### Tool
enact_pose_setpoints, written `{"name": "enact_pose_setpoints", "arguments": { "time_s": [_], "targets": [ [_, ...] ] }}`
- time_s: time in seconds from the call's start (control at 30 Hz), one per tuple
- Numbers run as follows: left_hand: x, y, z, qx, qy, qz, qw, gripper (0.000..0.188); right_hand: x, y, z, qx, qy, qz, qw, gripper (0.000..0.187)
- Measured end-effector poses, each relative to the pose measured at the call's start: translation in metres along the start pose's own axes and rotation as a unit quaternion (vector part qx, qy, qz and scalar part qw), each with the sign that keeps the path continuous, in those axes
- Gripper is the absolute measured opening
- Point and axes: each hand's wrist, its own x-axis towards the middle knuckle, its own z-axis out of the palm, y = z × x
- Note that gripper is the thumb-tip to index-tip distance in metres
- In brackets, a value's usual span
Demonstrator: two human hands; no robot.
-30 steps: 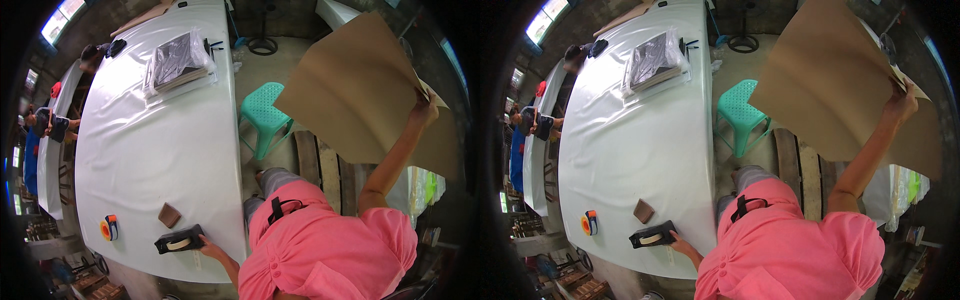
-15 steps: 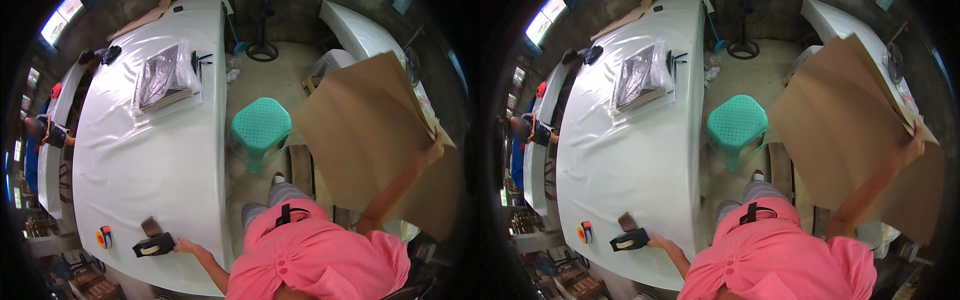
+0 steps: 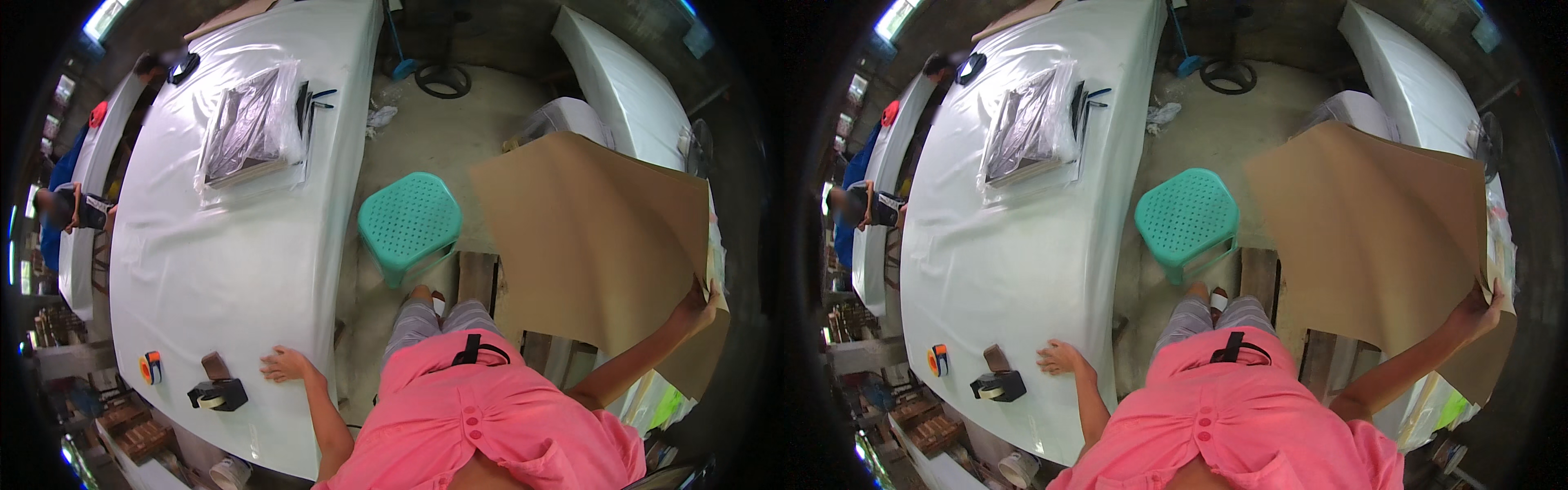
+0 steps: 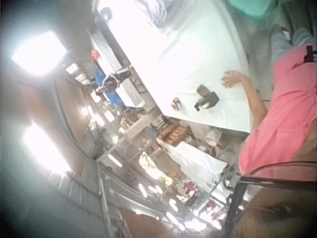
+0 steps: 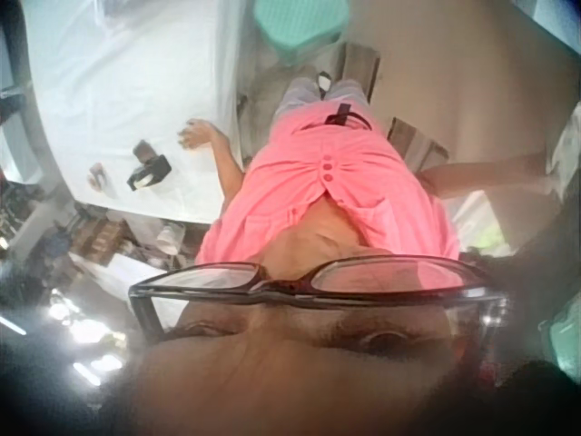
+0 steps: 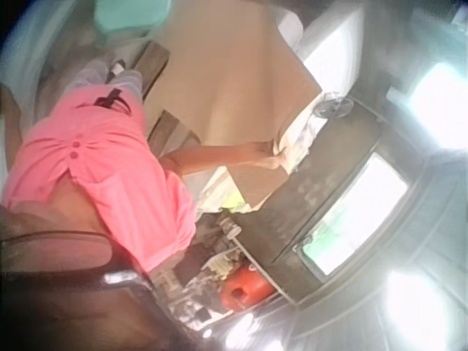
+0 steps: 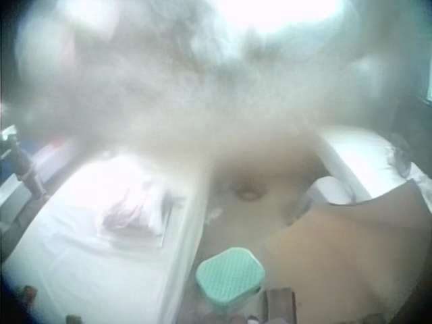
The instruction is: The person places a large sheet of brown paper on a white table, then wraps a stack of plastic-wrapped dark rectangular items with the paper. They fold the paper over the stack and secure it with a roll of clear tape.
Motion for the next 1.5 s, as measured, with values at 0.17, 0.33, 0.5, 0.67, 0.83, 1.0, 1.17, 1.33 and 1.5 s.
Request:
{"name": "enact_pose_setpoints", "arguments": {
  "time_s": [0.17, 0.33, 0.5, 0.67, 0.83, 1.0, 1.17, 1.33, 1.5],
  "targets": [
    [0.0, 0.002, 0.003, 0.011, 0.01, -0.002, 1.0, 0.058, 0.023, 0.048, 0.0, -0.051, -0.038, -0.022, 0.998, 0.04],
    [0.0, 0.005, -0.001, 0.029, 0.01, 0.0, 1.0, 0.058, -0.011, 0.061, 0.053, -0.078, -0.006, 0.038, 0.996, 0.036],
    [0.0, 0.008, -0.004, 0.021, 0.006, -0.009, 1.0, 0.059, 0.0, 0.076, 0.048, -0.087, -0.018, 0.037, 0.995, 0.034],
    [-0.003, 0.009, -0.007, -0.004, 0.014, -0.005, 1.0, 0.058, -0.025, 0.067, 0.071, -0.088, -0.021, 0.041, 0.995, 0.037],
    [0.001, 0.004, 0.0, 0.013, 0.033, 0.002, 0.999, 0.059, -0.015, 0.072, 0.066, -0.029, -0.086, 0.112, 0.99, 0.051],
    [-0.003, 0.005, -0.002, 0.018, 0.03, 0.004, 0.999, 0.059, -0.005, 0.081, 0.067, -0.025, -0.078, 0.136, 0.987, 0.054],
    [0.0, 0.002, 0.002, 0.009, 0.035, -0.007, 0.999, 0.059, 0.024, 0.106, 0.074, -0.064, -0.141, 0.079, 0.985, 0.042],
    [0.001, 0.003, 0.002, 0.023, 0.029, -0.008, 0.999, 0.06, 0.053, 0.125, 0.144, -0.103, -0.239, -0.012, 0.965, 0.034],
    [-0.002, 0.001, 0.005, 0.007, 0.028, -0.002, 1.0, 0.057, 0.016, 0.1, 0.3, 0.069, -0.312, 0.086, 0.944, 0.03]
  ]
}}
